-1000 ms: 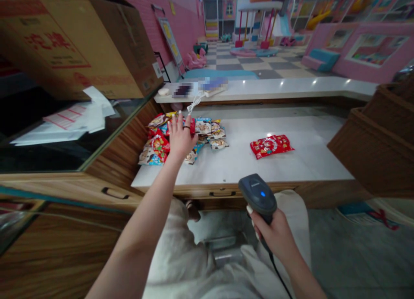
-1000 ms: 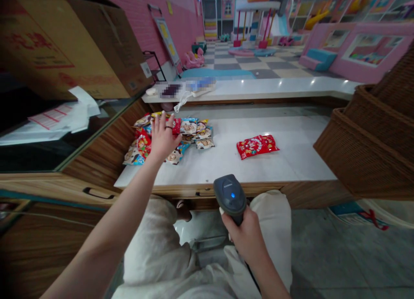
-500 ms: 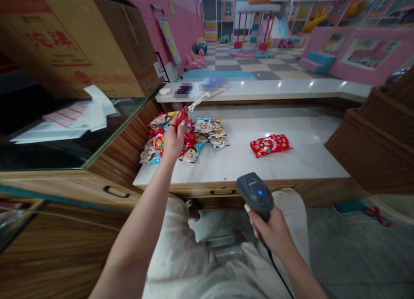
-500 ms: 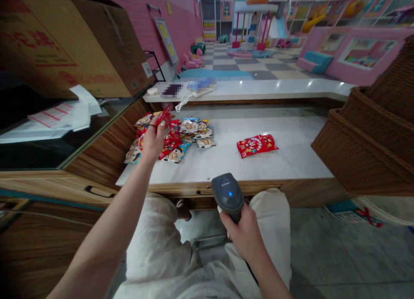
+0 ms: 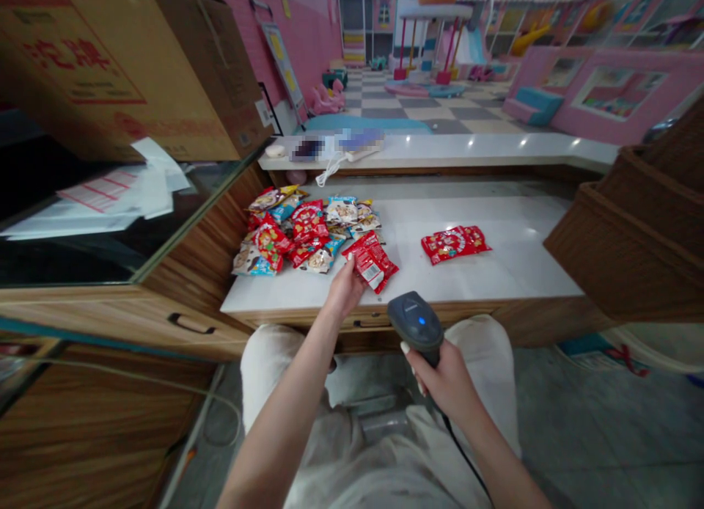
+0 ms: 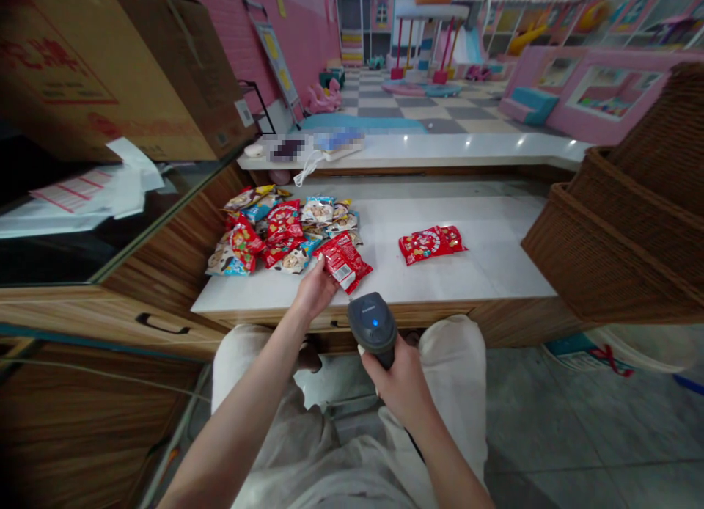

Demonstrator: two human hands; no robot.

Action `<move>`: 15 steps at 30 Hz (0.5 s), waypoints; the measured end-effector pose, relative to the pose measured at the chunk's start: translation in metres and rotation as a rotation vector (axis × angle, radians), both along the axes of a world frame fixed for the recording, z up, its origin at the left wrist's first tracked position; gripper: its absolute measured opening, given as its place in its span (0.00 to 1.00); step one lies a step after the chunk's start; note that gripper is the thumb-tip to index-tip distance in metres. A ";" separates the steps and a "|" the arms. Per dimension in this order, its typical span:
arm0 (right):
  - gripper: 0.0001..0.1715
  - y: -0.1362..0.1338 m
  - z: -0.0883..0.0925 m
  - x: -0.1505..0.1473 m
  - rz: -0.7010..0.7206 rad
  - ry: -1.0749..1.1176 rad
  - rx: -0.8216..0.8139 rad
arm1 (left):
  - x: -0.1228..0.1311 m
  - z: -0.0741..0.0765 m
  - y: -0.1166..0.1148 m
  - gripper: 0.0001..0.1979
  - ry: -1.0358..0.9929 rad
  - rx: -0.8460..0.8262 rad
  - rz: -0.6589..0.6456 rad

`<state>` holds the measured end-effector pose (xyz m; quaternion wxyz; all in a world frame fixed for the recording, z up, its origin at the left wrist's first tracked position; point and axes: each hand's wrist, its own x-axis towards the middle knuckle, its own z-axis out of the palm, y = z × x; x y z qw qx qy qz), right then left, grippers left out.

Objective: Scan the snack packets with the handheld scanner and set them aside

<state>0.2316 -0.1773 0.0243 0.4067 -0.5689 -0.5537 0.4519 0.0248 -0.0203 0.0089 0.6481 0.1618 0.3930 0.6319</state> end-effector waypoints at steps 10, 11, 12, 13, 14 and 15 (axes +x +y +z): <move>0.16 0.015 0.015 -0.013 0.058 -0.041 -0.004 | 0.002 -0.003 0.000 0.14 -0.003 0.002 0.031; 0.16 0.016 0.016 -0.014 0.058 -0.046 0.003 | 0.002 -0.002 0.000 0.13 -0.007 -0.001 0.034; 0.15 0.016 0.016 -0.014 0.057 -0.047 0.008 | 0.003 -0.001 -0.001 0.13 -0.011 -0.003 0.038; 0.15 0.017 0.017 -0.015 0.057 -0.047 0.012 | 0.002 -0.001 -0.001 0.13 -0.013 -0.009 0.037; 0.15 0.017 0.017 -0.015 0.059 -0.047 0.014 | 0.002 0.000 -0.001 0.14 -0.014 -0.020 0.031; 0.16 0.017 0.017 -0.015 0.062 -0.048 0.014 | 0.002 0.000 -0.001 0.15 -0.014 -0.035 0.020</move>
